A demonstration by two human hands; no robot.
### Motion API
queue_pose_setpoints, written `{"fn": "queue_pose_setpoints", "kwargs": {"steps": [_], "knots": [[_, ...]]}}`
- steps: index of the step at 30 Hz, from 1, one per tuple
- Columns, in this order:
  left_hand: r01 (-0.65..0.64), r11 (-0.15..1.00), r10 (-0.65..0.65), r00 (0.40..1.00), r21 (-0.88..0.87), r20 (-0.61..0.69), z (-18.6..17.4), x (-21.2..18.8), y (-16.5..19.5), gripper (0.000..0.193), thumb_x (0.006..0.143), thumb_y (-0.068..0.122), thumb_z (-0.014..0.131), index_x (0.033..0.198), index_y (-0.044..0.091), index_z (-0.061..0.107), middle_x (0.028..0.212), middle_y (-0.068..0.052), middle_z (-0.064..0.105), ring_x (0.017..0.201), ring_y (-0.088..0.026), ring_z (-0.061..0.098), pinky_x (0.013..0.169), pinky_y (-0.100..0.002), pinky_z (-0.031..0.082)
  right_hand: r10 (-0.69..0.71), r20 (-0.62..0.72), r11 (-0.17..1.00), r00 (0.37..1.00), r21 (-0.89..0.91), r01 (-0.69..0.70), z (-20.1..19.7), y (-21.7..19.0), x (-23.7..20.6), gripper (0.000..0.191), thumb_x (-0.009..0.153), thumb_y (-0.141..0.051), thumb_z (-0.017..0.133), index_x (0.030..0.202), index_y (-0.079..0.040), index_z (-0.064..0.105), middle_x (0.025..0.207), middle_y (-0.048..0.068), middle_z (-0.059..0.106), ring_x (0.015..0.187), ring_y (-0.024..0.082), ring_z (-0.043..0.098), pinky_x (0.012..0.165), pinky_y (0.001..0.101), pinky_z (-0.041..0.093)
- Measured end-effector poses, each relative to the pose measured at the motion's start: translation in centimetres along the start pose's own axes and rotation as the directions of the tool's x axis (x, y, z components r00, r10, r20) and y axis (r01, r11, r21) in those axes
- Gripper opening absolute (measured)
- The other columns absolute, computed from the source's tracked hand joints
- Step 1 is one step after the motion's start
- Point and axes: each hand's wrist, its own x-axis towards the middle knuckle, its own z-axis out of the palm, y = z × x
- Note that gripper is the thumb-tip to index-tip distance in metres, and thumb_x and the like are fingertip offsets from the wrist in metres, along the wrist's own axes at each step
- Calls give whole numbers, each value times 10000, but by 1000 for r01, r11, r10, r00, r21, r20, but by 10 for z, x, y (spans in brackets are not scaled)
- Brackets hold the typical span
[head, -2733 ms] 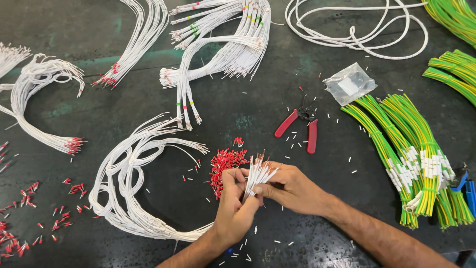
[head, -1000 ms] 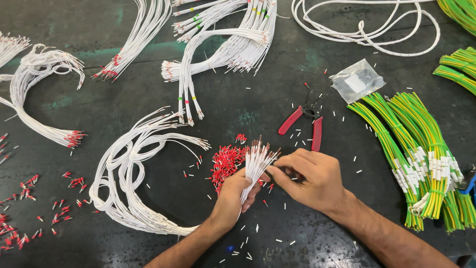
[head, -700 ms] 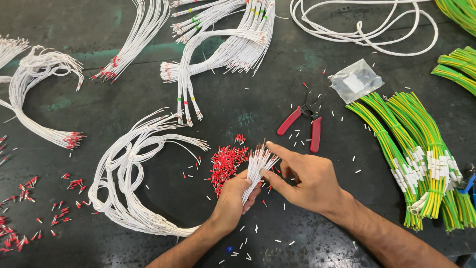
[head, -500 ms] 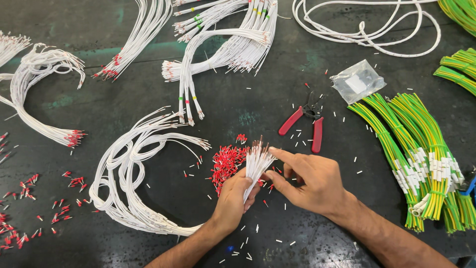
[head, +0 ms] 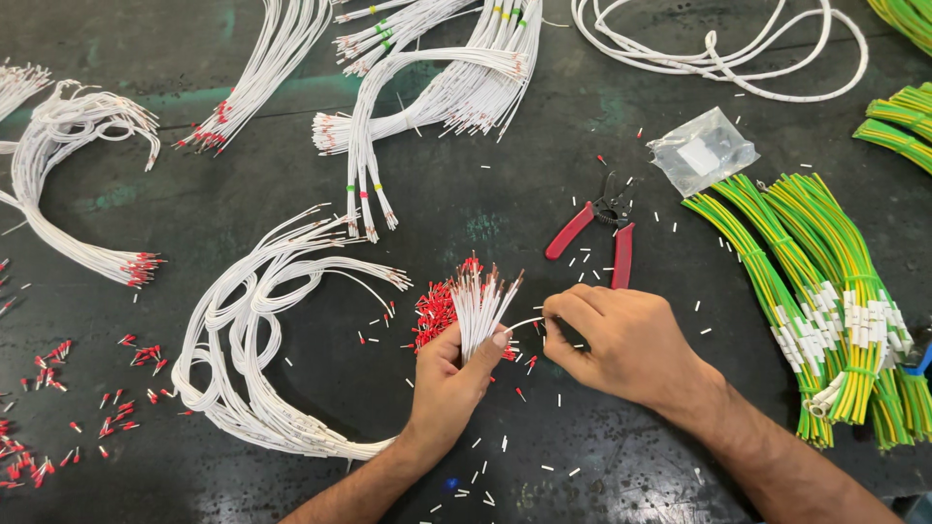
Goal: The person holds a bundle of white cable harnesses in one hand and pushes small red insulated connector caps onto the stripped wire ends one at a time, gathering the finished wires into a fanned bundle on the workbench. Discarded trimmings and additional green and white cable bundles lie around the work area.
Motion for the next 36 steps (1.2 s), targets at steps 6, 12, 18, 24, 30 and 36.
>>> {"fn": "queue_pose_setpoints", "kwargs": {"steps": [6,12,18,24,30,36], "knots": [[-49,999,49,997,-4,51,2,-2,2,159,982,191,695,999,33,690,671,89,516,529,4,381,440,-214,265,-47,-18,999,999,-13,47,-4,2,1,166,742,-108,790,879,-85,698,768,24,668,607,195,656,533,331,517],[-196,974,188,979,117,73,8,-10,-1,135,999,150,694,986,17,710,708,114,509,619,20,372,510,-204,271,53,-72,995,996,-80,-58,0,7,-2,123,724,-104,778,754,-94,659,736,29,639,606,221,647,543,357,508],[-227,971,232,971,75,-64,2,-14,3,142,995,130,705,948,-3,722,663,99,488,558,11,359,466,-223,241,243,-218,955,945,-118,-272,-22,37,15,80,889,-100,724,967,-93,710,962,64,688,888,253,679,805,368,537],[-115,992,113,992,-60,-49,3,-6,0,168,994,161,643,1021,9,708,631,87,464,491,2,343,412,-226,231,-185,178,981,967,-24,192,2,11,2,366,763,-309,779,1056,-92,750,983,47,687,960,251,652,891,409,463],[-132,985,138,990,-112,43,2,-5,0,238,1051,171,551,1070,-13,701,664,65,438,527,-4,322,434,-210,228,-211,421,973,882,0,233,15,13,-5,276,877,-253,715,1095,-90,761,905,15,657,852,194,638,768,367,486],[-115,988,120,992,-99,45,0,-3,0,291,1048,180,471,1095,-12,685,661,33,509,492,-24,351,426,-225,269,-268,454,953,850,-4,303,12,20,-12,252,858,-257,704,1037,-87,759,897,15,652,887,195,649,744,364,491]]}}
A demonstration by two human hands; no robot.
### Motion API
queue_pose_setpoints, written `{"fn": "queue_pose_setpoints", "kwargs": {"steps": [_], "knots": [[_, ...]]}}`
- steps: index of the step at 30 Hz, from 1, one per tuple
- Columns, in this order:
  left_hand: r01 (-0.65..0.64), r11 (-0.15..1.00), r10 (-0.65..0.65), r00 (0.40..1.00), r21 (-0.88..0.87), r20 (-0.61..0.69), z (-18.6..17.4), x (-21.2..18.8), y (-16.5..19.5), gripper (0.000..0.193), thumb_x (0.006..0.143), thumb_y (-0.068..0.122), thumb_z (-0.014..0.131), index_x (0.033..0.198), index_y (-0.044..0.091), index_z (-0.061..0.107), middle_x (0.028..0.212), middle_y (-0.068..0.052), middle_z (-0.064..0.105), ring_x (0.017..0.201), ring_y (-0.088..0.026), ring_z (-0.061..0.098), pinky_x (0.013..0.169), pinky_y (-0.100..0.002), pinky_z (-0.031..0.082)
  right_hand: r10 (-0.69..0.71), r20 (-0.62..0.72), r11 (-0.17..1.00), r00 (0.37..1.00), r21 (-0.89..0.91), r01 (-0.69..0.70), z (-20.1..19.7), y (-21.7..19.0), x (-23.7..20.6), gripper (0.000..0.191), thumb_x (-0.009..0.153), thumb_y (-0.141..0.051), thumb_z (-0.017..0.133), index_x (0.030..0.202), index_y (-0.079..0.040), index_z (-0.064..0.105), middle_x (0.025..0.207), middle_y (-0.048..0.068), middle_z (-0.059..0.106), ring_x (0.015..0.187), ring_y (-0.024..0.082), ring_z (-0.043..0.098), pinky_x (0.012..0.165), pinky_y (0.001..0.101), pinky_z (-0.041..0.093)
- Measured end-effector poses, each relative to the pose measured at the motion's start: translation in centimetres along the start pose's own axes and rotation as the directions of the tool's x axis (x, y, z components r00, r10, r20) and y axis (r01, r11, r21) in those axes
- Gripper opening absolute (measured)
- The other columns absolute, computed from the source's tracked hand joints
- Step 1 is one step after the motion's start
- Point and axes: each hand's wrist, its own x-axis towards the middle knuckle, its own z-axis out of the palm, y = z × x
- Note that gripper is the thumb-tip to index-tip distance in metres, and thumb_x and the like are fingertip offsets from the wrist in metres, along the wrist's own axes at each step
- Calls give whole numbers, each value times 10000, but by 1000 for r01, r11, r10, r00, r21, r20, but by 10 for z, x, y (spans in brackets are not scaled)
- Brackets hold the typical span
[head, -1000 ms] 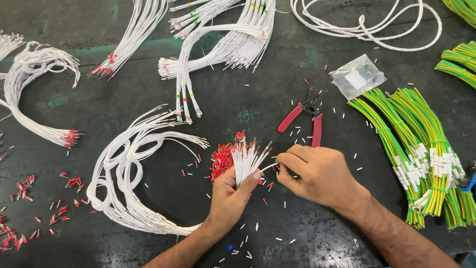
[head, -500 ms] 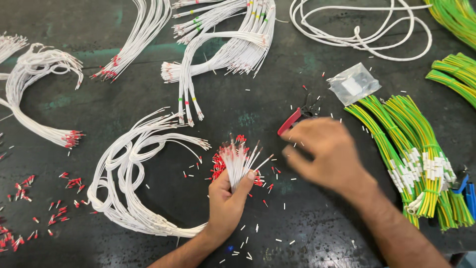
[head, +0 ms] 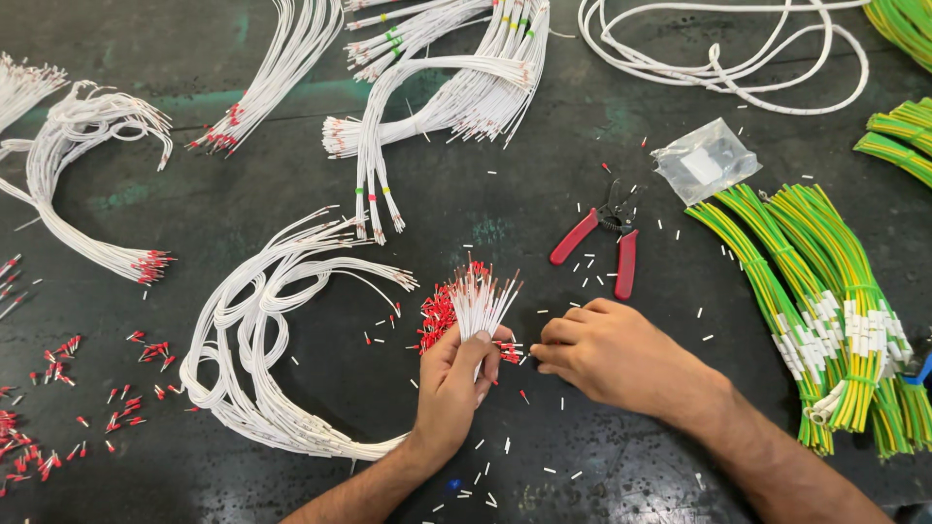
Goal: The person holds a bundle of white cable harnesses in one hand and pushes small red insulated connector caps onto the stripped wire ends one at a time, gathering the finished wires into a fanned bundle on the workbench. Discarded trimmings and additional green and white cable bundles lie around the work area.
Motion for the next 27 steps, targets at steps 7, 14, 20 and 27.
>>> {"fn": "queue_pose_setpoints", "kwargs": {"steps": [7,14,20,27], "knots": [[-44,997,45,999,60,-18,2,2,-7,200,1034,129,551,1130,4,674,688,33,529,544,-10,411,452,-211,298,25,64,999,998,-45,-23,-5,-8,1,240,744,-158,685,966,-79,734,883,24,652,864,193,656,722,361,498],[-33,988,38,999,151,-29,7,1,2,204,1038,221,616,1052,21,654,692,-18,610,511,-14,450,433,-202,331,159,-65,987,985,40,-157,0,-7,9,132,762,-172,738,772,-90,634,770,37,645,738,227,668,671,377,514],[21,999,-21,1000,41,-11,11,1,17,268,1050,266,509,1161,37,591,711,-70,650,423,-27,406,375,-197,302,446,-289,885,847,283,-370,1,-6,10,184,768,-132,788,933,-106,709,829,8,726,644,179,710,550,324,545],[49,998,-48,998,24,-34,12,2,19,224,1039,229,472,1138,51,565,719,-83,673,402,-32,413,366,-201,310,562,-313,787,766,487,-378,2,-8,14,280,870,-66,734,1148,-91,736,942,37,747,737,146,718,607,274,562]]}}
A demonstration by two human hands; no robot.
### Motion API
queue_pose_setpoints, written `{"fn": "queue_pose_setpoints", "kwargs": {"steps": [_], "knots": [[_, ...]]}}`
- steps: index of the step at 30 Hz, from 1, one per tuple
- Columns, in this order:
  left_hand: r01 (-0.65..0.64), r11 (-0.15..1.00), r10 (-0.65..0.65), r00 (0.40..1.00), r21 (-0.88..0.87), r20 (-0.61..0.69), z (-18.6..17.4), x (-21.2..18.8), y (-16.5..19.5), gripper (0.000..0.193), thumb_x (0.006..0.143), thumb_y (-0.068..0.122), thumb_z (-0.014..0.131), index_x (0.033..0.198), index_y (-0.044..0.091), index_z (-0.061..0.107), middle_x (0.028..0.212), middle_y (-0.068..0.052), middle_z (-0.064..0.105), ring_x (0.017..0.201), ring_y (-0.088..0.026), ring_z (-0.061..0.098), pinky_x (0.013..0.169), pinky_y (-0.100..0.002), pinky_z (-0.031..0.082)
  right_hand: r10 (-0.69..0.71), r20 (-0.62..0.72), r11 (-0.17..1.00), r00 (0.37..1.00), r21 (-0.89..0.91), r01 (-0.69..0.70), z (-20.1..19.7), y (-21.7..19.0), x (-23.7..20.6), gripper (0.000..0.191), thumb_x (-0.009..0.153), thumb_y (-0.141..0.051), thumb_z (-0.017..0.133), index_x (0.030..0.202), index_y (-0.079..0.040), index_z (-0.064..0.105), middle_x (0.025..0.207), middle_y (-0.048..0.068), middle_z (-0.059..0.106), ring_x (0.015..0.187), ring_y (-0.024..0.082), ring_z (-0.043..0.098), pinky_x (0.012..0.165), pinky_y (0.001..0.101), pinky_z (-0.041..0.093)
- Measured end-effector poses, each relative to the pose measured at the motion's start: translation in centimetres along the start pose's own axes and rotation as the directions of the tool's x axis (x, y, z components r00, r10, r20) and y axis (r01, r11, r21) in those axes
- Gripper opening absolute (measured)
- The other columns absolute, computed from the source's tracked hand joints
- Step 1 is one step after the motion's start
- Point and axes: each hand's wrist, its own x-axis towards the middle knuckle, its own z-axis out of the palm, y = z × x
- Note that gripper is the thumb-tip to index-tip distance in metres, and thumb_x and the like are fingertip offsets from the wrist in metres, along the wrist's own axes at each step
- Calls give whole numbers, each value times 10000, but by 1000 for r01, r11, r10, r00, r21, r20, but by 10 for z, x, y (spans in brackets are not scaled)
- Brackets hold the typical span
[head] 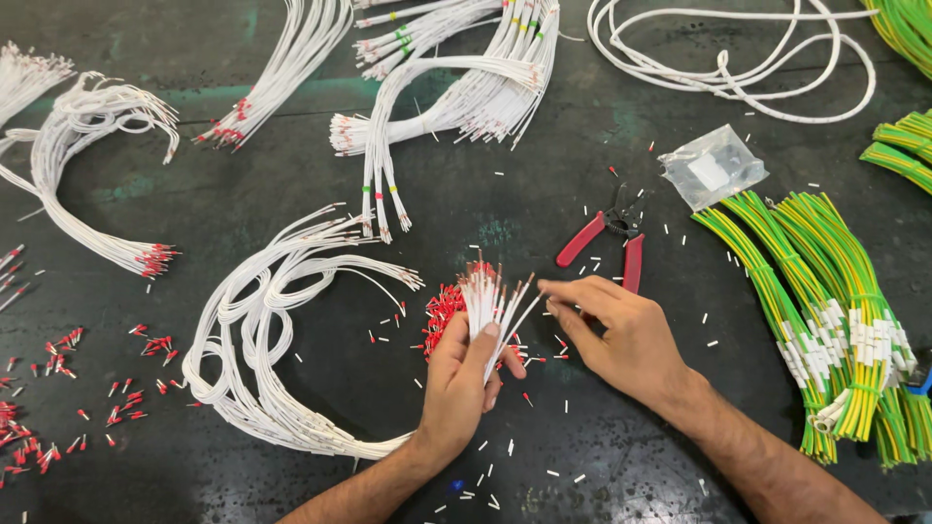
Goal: The person holds a bundle of white cable harnesses in one hand and pushes small red insulated connector caps onto the stripped wire ends one at a time, gathering the finished wires into a fanned bundle on the workbench. Discarded trimmings and additional green and white cable bundles lie around the work area.
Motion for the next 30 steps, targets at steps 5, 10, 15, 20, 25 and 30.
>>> {"fn": "queue_pose_setpoints", "kwargs": {"steps": [5,10,15,20,25,30], "knots": [[-1,1000,1,1000,9,22,-1,0,-6,149,1043,176,521,1077,34,550,726,-58,655,440,-24,418,378,-202,310,-30,-39,1000,999,2,30,1,3,-1,219,888,-62,725,1105,-79,749,995,50,762,813,140,724,648,262,556],[-10,999,9,1000,43,12,-3,-1,-14,106,1006,117,561,1079,40,557,723,-26,650,472,-14,433,396,-202,327,278,-59,936,959,241,-257,4,8,-4,245,919,-79,704,1162,-74,735,975,23,788,693,81,683,608,228,562],[-52,991,49,998,122,27,-3,0,-15,101,1013,90,596,1086,21,593,722,-23,650,504,-11,449,427,-201,328,423,53,734,904,566,-376,-1,18,0,202,942,-85,696,1121,-3,741,1015,83,798,714,62,644,597,235,539],[1,999,-4,999,54,40,-5,-2,-13,124,984,84,574,1094,35,601,724,-21,660,488,-9,440,417,-204,325,450,101,620,887,680,-392,-2,23,0,198,952,-105,684,1106,12,725,1043,112,790,681,74,623,620,238,535],[-25,993,22,999,116,27,-4,-1,-15,157,930,27,574,1084,21,602,760,-16,670,593,-23,524,507,-205,395,450,176,544,876,724,-425,0,24,-2,187,944,-96,690,1093,13,719,1025,127,790,647,86,599,610,252,536],[-51,991,49,999,121,17,-5,-1,-19,172,899,-9,572,1066,0,614,777,-18,666,661,-43,566,577,-216,439,444,151,565,883,718,-407,3,23,-5,190,945,-96,687,1096,15,716,1009,132,785,646,94,614,606,256,536]]}}
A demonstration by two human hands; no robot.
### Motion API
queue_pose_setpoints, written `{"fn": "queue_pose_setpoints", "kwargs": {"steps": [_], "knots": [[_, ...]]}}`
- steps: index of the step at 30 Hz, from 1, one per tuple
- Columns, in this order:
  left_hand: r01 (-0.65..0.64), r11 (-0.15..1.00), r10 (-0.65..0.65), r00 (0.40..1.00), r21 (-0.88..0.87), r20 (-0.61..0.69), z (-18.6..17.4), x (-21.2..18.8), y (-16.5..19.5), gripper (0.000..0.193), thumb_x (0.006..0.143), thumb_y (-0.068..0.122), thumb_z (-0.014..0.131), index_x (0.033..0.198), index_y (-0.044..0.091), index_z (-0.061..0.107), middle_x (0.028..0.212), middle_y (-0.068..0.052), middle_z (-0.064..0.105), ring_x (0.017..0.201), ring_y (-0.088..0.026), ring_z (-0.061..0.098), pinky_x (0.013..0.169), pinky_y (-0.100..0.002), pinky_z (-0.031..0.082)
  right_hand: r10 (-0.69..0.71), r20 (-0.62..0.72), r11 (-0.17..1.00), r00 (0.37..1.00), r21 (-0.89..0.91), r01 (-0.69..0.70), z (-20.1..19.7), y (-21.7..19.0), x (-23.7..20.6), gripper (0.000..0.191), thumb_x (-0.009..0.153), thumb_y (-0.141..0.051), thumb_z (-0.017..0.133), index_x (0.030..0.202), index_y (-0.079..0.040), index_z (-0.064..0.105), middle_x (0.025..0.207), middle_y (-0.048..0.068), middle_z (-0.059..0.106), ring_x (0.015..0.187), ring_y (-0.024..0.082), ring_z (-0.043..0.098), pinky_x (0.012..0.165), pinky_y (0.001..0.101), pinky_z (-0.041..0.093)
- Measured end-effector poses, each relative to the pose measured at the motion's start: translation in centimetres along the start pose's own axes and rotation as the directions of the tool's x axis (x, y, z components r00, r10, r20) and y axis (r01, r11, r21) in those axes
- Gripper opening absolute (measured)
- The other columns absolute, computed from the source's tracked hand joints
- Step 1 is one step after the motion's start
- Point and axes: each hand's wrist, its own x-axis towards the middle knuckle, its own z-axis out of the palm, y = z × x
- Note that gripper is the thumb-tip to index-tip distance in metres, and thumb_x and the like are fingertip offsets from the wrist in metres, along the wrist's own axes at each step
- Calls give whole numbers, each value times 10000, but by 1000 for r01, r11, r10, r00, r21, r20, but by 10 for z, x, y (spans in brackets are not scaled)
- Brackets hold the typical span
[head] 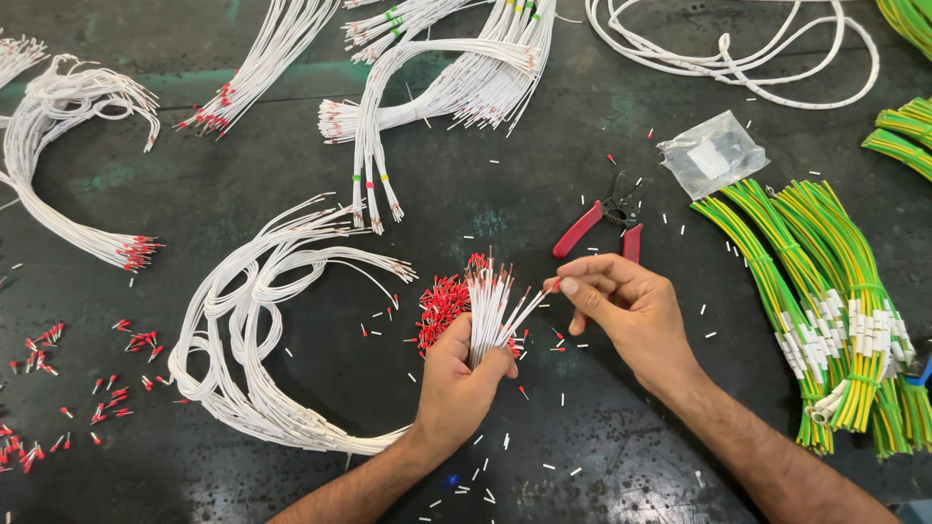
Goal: The person holds a bundle of white cable harnesses in one hand and pushes small red insulated connector caps onto the stripped wire ends one at a time, gathering the finished wires into a fanned bundle on the workbench. Discarded trimmings and additional green and white cable bundles lie around the work area.
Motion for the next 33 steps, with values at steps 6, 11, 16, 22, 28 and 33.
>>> {"fn": "queue_pose_setpoints", "kwargs": {"steps": [6,11,16,22,28,33], "knots": [[-15,1000,15,1000,-14,16,-1,0,0,159,900,-10,569,1053,-1,613,787,-20,673,686,-44,593,605,-218,465,-15,2,1000,1000,-23,15,1,0,-1,194,948,-97,681,1100,20,713,1010,136,790,644,94,624,601,253,544],[-8,1000,8,1000,4,9,0,0,1,153,899,-7,576,1044,-2,624,781,-22,677,675,-45,583,592,-221,453,-17,-15,998,1000,-53,16,3,-1,-1,204,947,-100,682,1107,21,718,1011,135,794,644,91,629,592,248,543],[-9,1000,9,1000,23,7,0,-1,2,159,901,1,580,1051,0,629,783,-18,682,676,-42,584,592,-219,453,-24,-31,996,999,-91,21,5,-3,-1,206,939,-111,692,1095,19,729,990,132,805,650,82,651,577,240,548],[12,999,-12,1000,49,1,0,0,3,160,903,12,587,1056,4,631,785,-13,686,686,-38,597,602,-215,466,-17,-48,988,999,-151,10,4,-5,-2,211,934,-122,698,1102,0,737,968,111,809,627,79,647,577,228,544],[12,999,-12,1000,49,-6,0,-1,2,169,903,16,584,1063,5,638,776,-12,685,659,-36,574,574,-215,444,-42,-56,982,998,-187,31,4,-6,-3,208,937,-127,704,1101,-6,745,963,93,808,644,68,637,584,219,529],[4,999,-4,1000,42,-1,0,0,2,168,900,10,588,1061,1,636,779,-11,687,663,-32,582,576,-214,447,-41,-54,982,998,-187,31,4,-6,-2,213,934,-127,706,1106,-8,748,960,91,808,657,65,646,584,219,540]]}}
